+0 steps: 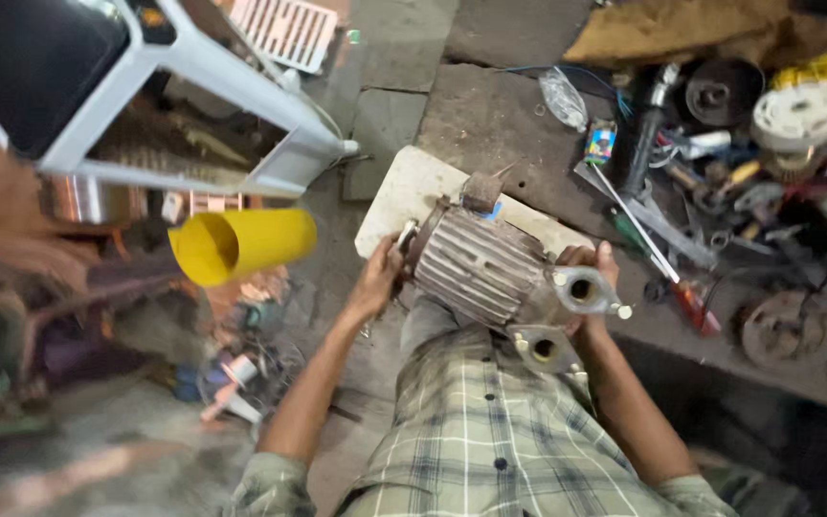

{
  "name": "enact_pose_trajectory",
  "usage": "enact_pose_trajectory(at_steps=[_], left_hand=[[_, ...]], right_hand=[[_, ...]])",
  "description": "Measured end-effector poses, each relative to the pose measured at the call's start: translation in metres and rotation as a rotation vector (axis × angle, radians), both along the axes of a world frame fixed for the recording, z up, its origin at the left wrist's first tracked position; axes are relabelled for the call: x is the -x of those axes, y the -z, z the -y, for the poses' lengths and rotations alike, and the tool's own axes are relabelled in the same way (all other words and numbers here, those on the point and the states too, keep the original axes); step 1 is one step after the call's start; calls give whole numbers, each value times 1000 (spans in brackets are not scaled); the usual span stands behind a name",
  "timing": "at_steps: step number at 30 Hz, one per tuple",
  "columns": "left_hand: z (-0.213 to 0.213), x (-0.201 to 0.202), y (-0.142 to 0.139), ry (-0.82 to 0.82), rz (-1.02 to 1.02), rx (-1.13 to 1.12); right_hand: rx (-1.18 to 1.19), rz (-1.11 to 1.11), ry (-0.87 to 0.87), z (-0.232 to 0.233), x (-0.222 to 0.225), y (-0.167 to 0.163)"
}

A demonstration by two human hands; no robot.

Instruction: The person works on an electric motor at a cluttered workbench. They handle the motor end bell and fan cover, fit a cover onto the motor housing, then use a wrench to tighten bolts on the motor body, repositioning the motor on a stone block while working.

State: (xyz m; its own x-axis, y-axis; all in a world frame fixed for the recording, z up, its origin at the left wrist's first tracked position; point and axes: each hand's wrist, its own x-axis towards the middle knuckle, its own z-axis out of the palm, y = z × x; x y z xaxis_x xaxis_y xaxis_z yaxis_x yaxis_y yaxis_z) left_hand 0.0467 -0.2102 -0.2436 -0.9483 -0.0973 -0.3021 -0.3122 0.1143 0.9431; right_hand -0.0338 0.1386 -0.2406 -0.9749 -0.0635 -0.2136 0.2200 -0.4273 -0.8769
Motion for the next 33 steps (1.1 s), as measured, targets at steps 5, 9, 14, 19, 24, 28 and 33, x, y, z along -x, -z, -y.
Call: enact_pose_trajectory(at_steps=[5,9,14,19,24,28,33], left_hand=[[8,-4,-10,120,158,-72],[12,-6,-27,171,228,-83],[11,-25,-63,132,308,26],[25,-29,-104,156,369,-7],[21,14,-135,138,561,-137],[11,41,-159,135,752,-217],[12,56,-181,104,976,-239]], right_hand=[[81,-2,-2,-8,-13,27],[394,-112,192,0,-12,33],[89,-111,47,4,-24,-2],[255,-8,-29,7,-27,-18],[271,58,215,13,-22,-25],[203,246,204,5,-20,-64],[-303,238,112,7,-13,-119]])
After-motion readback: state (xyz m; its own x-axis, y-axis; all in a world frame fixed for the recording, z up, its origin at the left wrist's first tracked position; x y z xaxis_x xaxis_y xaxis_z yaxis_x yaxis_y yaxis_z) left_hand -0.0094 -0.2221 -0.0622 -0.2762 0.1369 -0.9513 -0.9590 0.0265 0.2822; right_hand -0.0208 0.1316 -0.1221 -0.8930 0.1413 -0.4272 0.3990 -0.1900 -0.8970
